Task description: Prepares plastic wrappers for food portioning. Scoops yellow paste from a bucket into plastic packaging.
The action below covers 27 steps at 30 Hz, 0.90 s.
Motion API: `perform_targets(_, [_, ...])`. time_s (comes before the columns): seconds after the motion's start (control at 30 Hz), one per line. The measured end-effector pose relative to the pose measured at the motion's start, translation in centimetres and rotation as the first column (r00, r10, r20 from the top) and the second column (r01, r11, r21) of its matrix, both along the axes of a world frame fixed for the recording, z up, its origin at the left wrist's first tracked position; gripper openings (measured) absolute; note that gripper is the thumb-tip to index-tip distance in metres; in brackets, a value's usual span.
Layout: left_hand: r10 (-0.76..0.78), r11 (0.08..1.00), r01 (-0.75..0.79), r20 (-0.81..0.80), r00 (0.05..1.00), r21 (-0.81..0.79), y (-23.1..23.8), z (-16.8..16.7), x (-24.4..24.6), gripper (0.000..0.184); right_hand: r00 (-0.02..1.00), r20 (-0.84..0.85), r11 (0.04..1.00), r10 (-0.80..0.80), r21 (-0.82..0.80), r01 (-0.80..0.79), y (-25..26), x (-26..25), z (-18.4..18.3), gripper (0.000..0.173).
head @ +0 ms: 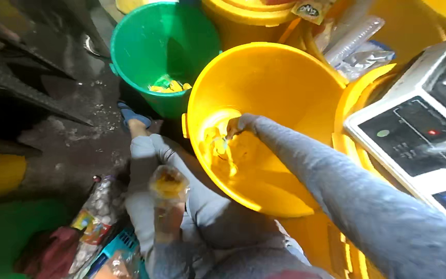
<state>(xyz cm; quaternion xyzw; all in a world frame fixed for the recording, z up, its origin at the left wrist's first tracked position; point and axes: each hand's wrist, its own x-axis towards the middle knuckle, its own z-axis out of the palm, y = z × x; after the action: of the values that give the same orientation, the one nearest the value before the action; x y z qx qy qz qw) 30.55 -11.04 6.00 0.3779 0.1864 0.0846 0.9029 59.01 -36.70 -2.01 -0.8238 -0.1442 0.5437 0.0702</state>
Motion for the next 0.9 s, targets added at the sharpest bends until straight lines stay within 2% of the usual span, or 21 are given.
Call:
perform_targets(0.07, [-0.017,0.998,0.012,0.078,0.997,0.066,-0.5,0.2,0.7,0.047,0.976,0.149,0.982,-0.161,0.119,0.144,-0.9,0.8,5.8,0.037])
perform_targets(0.13, [-0.032,0.98,0.002,0.147,0.989,0.199,-1.1,0.9,1.4,0.079,0.902,0.272,0.915,-0.334,0.324,0.241,-2.5,-0.2,12.3,0.025])
perform_targets(0.17, [-0.053,0.958,-0.009,0.206,0.977,0.285,-1.5,1.3,1.7,0.086,0.871,0.287,0.864,-0.4,0.434,0.254,-3.3,-1.5,16.0,0.022])
perform_targets(0.23, [-0.063,0.879,-0.096,0.315,0.947,0.467,-2.3,2.0,2.2,0.09,0.831,0.271,0.747,-0.487,0.622,0.235,-4.2,-5.7,22.3,0.02])
perform_targets(0.3, [-0.05,0.771,-0.215,0.394,0.918,0.6,-3.2,2.5,2.7,0.093,0.769,0.287,0.613,-0.571,0.773,0.166,-4.1,-11.1,25.2,0.017])
perform_targets(0.37, [-0.026,0.731,-0.286,0.444,0.896,0.62,-4.2,2.7,3.0,0.095,0.662,0.359,0.548,-0.658,0.832,0.093,-3.2,-16.5,24.8,0.016])
perform_targets(0.47, [-0.013,0.731,-0.328,0.492,0.87,0.598,-6.0,3.3,3.1,0.091,0.461,0.519,0.591,-0.72,0.806,0.017,-1.4,-22.5,21.0,0.027])
perform_targets(0.53, [-0.002,0.678,-0.358,0.489,0.872,0.642,-6.9,3.5,3.2,0.09,0.317,0.575,0.597,-0.754,0.802,-0.034,-0.2,-24.8,18.9,0.029])
perform_targets(0.6, [0.003,0.595,-0.386,0.478,0.878,0.705,-7.3,3.4,3.3,0.091,0.23,0.605,0.606,-0.762,0.792,-0.078,0.4,-26.1,18.0,0.028])
perform_targets(0.67, [-0.003,0.538,-0.413,0.491,0.871,0.735,-7.3,3.2,3.4,0.09,0.196,0.619,0.61,-0.76,0.784,-0.112,0.3,-26.7,17.8,0.027])
perform_targets(0.77, [-0.027,0.467,-0.422,0.49,0.871,0.777,-7.0,3.0,3.5,0.09,0.235,0.631,0.62,-0.74,0.774,-0.127,-0.9,-26.6,18.0,0.028])
perform_targets(0.9, [-0.15,0.487,-0.378,0.502,0.852,0.787,-5.9,3.1,3.7,0.082,0.305,0.701,0.686,-0.645,0.707,-0.172,-2.3,-26.3,17.8,0.032])
